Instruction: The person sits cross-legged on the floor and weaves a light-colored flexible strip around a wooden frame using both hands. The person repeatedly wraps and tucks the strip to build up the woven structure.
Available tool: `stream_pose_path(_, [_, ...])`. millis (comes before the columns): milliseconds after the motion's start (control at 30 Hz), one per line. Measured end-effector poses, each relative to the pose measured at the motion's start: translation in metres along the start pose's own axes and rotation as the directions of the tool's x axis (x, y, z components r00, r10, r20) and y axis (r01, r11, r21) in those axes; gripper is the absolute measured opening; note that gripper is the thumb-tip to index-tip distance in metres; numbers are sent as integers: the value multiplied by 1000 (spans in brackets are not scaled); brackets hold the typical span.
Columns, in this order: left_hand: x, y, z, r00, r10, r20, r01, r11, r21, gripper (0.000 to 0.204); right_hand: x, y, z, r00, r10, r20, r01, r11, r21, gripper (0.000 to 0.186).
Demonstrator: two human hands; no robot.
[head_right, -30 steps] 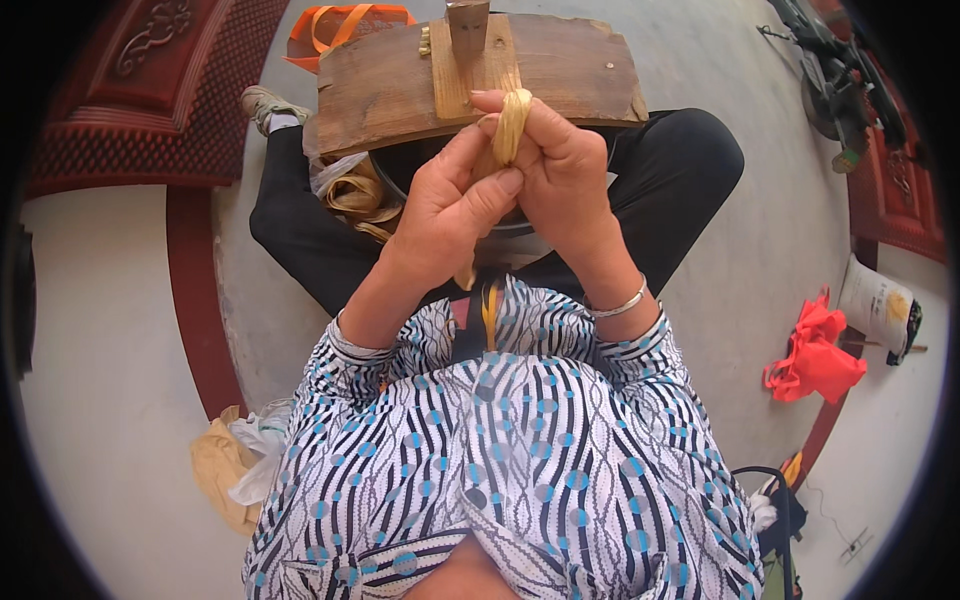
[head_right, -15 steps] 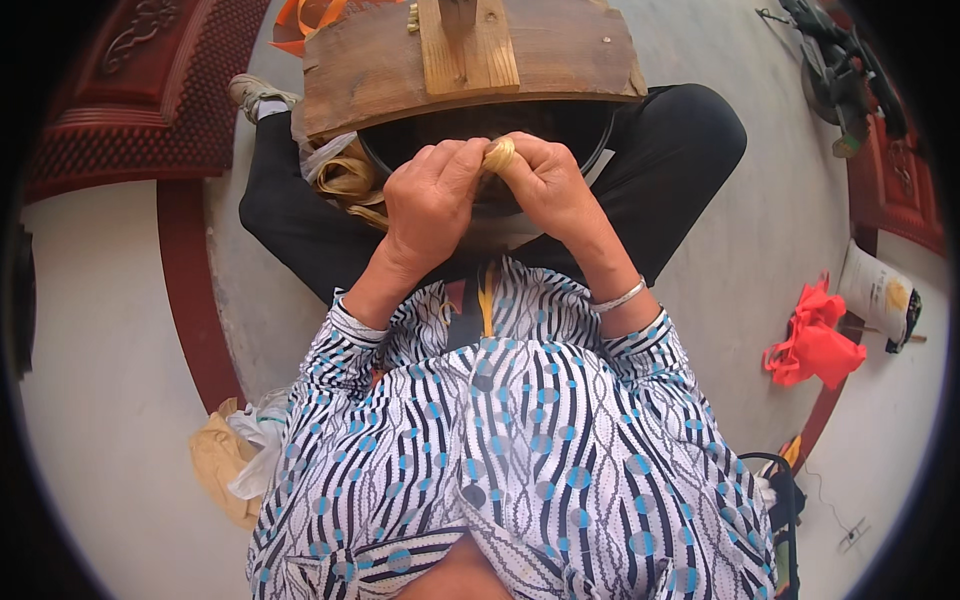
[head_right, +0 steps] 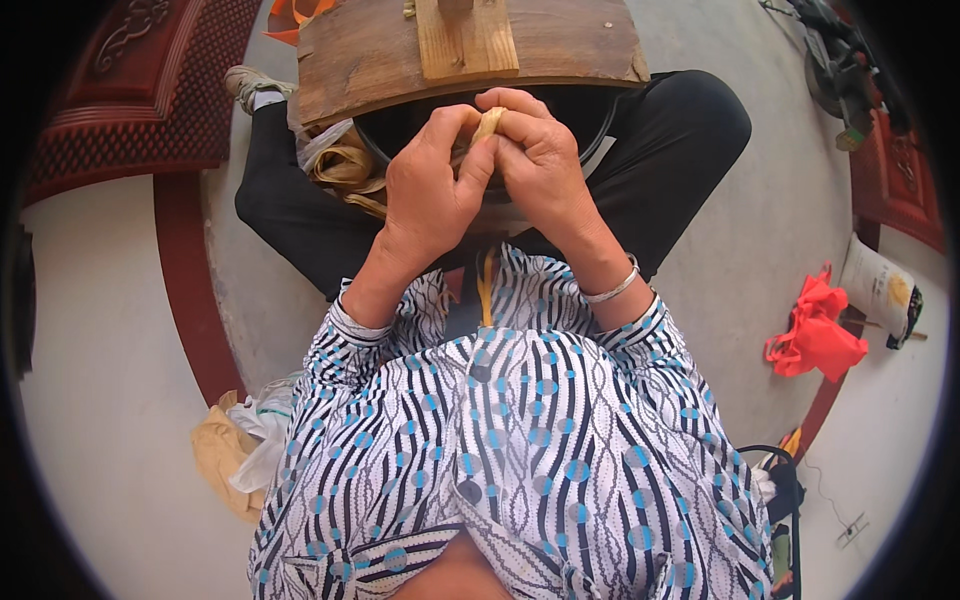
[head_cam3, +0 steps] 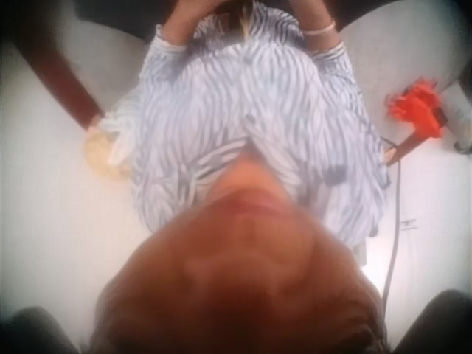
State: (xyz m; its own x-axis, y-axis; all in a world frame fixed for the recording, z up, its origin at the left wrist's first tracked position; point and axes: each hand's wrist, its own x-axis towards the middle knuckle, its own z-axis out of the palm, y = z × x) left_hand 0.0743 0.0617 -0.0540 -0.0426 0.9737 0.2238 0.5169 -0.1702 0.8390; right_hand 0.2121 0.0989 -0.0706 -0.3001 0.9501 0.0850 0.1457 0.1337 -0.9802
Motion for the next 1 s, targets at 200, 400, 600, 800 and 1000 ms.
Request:
stream_pose_path(200, [11, -14, 12, 960, -276, 53, 267, 838, -475, 16, 5, -11, -2, 946, -314, -74, 286, 922, -260, 7])
stream_pose_path(400, [-24, -14, -6, 825, -223, 520, 553, 505, -662, 21, 22, -9, -19, 973, -22, -229, 88, 955, 283, 12])
stream_pose_path(600, [-29, -14, -22, 999, 50, 14, -51, 992, 112, 15, 23, -5, -34, 995, -16, -102, 45, 955, 294, 31])
stream_pose_path(800, [-16, -6, -34, 994, 35, 100, -48, 991, 127, 16, 14, -28, -47, 911, -131, 391, 307, 850, -429, 23])
stream_pose_path(1000, [-10, -28, -46, 864, -70, 498, 110, 993, -50, 14, 11, -29, -63, 757, -93, 646, 508, 705, -495, 22])
